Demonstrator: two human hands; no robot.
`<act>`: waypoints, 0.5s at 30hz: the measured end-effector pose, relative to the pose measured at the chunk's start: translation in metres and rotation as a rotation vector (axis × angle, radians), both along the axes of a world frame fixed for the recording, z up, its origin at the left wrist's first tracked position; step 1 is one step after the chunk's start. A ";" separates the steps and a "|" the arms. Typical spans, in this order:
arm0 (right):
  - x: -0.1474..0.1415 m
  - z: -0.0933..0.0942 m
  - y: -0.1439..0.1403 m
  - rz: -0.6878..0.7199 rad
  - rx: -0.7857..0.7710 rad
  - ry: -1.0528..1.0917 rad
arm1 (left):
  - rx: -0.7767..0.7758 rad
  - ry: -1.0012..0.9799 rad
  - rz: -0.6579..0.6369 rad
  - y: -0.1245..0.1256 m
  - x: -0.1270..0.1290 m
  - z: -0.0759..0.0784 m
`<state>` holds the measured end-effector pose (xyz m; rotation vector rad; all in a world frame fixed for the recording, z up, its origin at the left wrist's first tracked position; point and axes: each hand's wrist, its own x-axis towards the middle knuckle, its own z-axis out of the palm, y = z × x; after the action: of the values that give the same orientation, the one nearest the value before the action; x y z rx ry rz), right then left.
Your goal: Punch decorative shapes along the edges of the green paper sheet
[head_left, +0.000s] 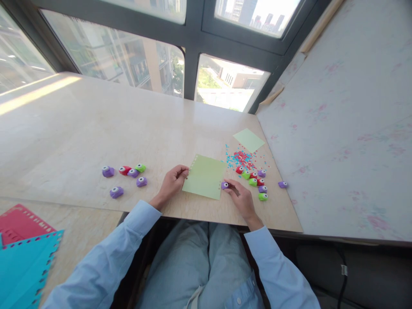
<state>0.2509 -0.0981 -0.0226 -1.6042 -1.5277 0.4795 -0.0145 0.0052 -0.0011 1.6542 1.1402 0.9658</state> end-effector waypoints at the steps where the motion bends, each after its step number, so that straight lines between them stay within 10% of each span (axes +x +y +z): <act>1: 0.000 0.000 0.000 -0.001 -0.001 -0.002 | 0.001 0.000 0.002 0.000 0.000 0.000; 15: -0.001 0.001 -0.001 -0.007 -0.019 0.033 | 0.005 0.008 -0.005 0.000 0.000 0.000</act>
<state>0.2504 -0.0987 -0.0213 -1.6076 -1.4965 0.5153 -0.0144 0.0049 -0.0012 1.6648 1.1395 0.9606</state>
